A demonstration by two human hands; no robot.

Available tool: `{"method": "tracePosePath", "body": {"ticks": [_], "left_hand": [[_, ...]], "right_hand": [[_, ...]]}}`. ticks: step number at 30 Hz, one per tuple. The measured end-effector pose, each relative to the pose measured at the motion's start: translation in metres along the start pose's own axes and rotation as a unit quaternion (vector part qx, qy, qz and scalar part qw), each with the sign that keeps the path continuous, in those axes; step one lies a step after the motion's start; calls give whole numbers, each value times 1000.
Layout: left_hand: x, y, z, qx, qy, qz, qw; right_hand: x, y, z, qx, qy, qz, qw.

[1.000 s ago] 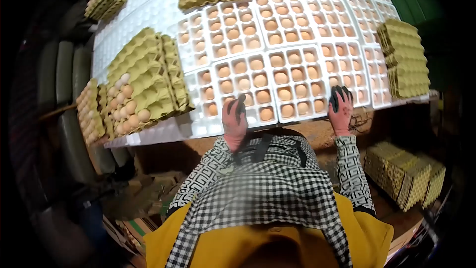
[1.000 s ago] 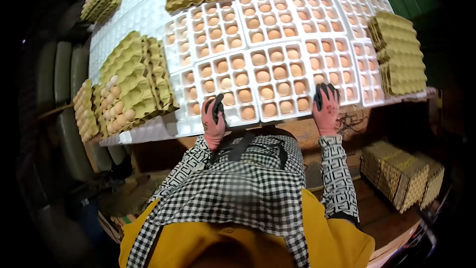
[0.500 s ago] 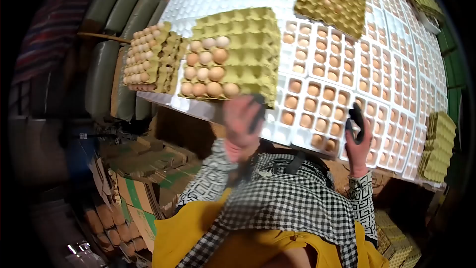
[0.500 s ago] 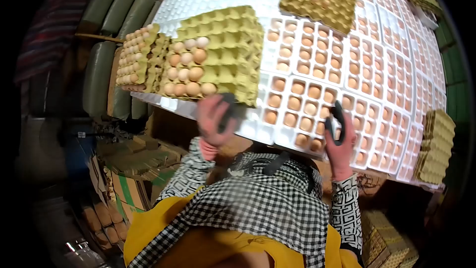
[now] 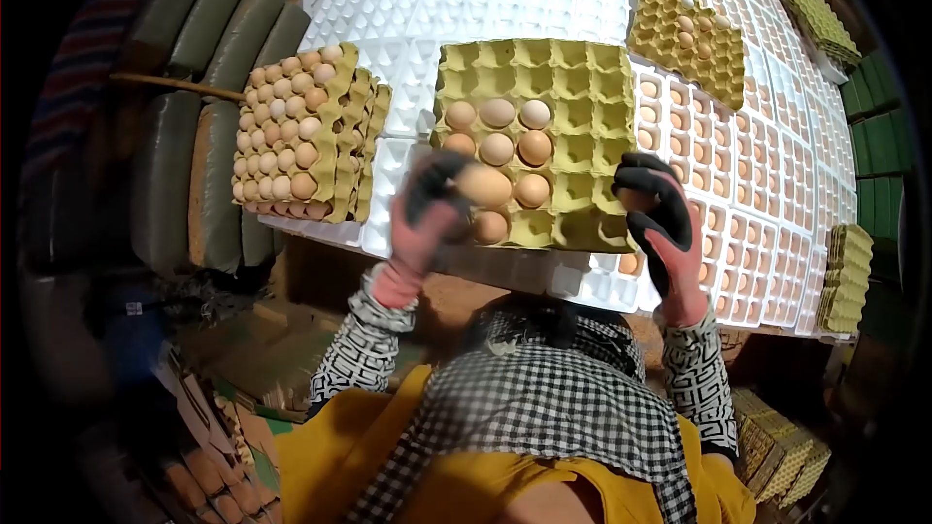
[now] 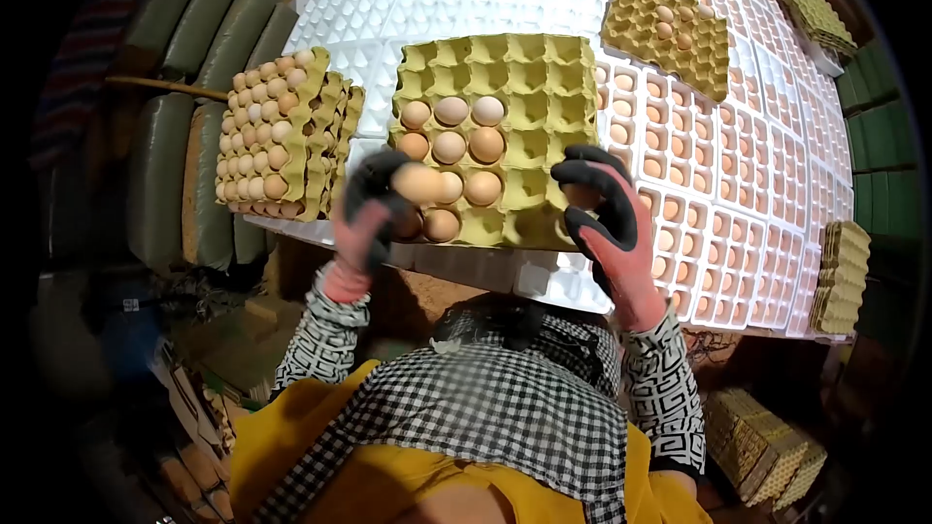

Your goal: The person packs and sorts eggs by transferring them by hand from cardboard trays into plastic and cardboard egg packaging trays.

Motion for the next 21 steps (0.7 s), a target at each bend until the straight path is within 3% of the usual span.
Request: {"method": "tracePosePath", "body": {"ticks": [1,2,3,4,5,6,8,9,10,11,12,14,16,17,18,20,21], "left_hand": [[-4,19,-7,-51,-97,-32,993],[-5,39,-12,-101,-192,-63,974],[0,58,-21,-58,-113,-63,990],[6,75,-26,-13,-33,-59,998],[0,91,-1,69,91,-92,989],[-7,101,26,180,248,-27,952],[18,101,62,368,506,83,776],[26,94,77,420,577,83,696],[34,88,88,465,641,82,606],[43,86,92,456,654,118,592],[46,86,92,455,651,106,598],[47,86,95,464,644,88,601],[14,93,76,369,561,22,741],[2,87,57,297,453,-27,840],[-6,75,42,218,332,-79,914],[-28,37,63,264,104,-63,957],[-27,11,72,308,91,-78,944]], "right_hand": [[14,6,12,1,-210,-89,974],[20,14,37,8,-309,-76,948],[11,21,64,12,-491,-94,866],[-8,28,87,16,-654,-108,749],[-33,35,104,36,-744,-115,657],[-31,40,99,41,-710,-87,697],[-26,45,80,51,-637,-33,769],[-28,40,45,-23,-502,-104,858],[-21,41,20,-13,-300,-39,953],[-22,39,1,-11,-34,114,993],[-9,41,-5,-2,105,93,990],[15,59,0,-12,-13,78,997],[12,97,23,21,-232,25,972],[14,109,38,-37,-435,-108,893],[11,114,62,-91,-609,-228,754],[-19,144,89,-59,-805,-97,582],[-17,145,91,-38,-776,-93,623]]}}
Point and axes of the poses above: each hand's wrist, its own y-axis towards the middle knuckle, its own z-axis out of the palm, x = y × z, the point moved 8 cm from there along y, towards the middle knuckle, and after that the axes turned 12 degrees about z, right-handed, at the moved point
